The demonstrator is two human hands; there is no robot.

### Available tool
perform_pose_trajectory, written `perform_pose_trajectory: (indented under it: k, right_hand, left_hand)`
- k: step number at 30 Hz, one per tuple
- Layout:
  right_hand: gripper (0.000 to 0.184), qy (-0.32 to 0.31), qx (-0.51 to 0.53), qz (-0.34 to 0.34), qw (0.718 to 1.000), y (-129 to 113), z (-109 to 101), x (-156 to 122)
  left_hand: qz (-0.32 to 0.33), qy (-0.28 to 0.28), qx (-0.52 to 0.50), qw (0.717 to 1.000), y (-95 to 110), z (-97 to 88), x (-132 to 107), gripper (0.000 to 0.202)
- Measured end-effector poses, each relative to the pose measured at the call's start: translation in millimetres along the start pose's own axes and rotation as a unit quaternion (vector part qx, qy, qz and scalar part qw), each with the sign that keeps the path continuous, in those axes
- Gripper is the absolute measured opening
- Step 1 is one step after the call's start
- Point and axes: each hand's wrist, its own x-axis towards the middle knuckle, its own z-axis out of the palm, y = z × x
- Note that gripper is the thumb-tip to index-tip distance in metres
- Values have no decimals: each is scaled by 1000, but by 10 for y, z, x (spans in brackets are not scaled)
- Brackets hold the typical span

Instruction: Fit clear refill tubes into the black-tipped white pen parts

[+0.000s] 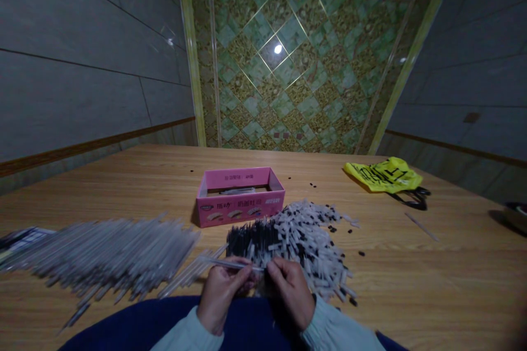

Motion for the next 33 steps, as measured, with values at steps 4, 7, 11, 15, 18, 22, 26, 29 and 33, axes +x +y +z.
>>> perform_pose_trajectory:
  k: [4,7,11,15,18,22,26,29,33]
  right_hand:
    - [31,10,9,-26,1000,10,10,-3]
    - [45,-9,35,11,999,30,19,-2]
    - [30,7,38,-13,999,34,21,-6]
    - [41,1,24,-8,1000,30,12,-3]
    - [40,-3,27,3,1000,33,8,3]
    - [18,8,27,-28,999,-4,23,-16]
    - [13,20,-5,-57,998,-41,9,-35]
    - [13,63,-25,-57,996,-16,-61,-13]
    - [16,113,-27,-56,992,33,-181,40]
  left_hand:
    - [2,9,-13,1000,-5,-3,-3,31]
    - [-2,9,-9,1000,-17,-8,-4,31]
    - [2,8,-5,1000,-21,-15,1,31]
    - [-3,3,7,1000,-4,-7,-1,31]
    - [0,1,16,1000,1,-3,-1,31]
    - [10,4,24,1000,-16,-11,9,31]
    - [9,-11,38,999,-5,-1,11,33]
    - [16,13,12,1000,57,-5,4,41]
    - [43,116,-50,991,158,-78,8,39]
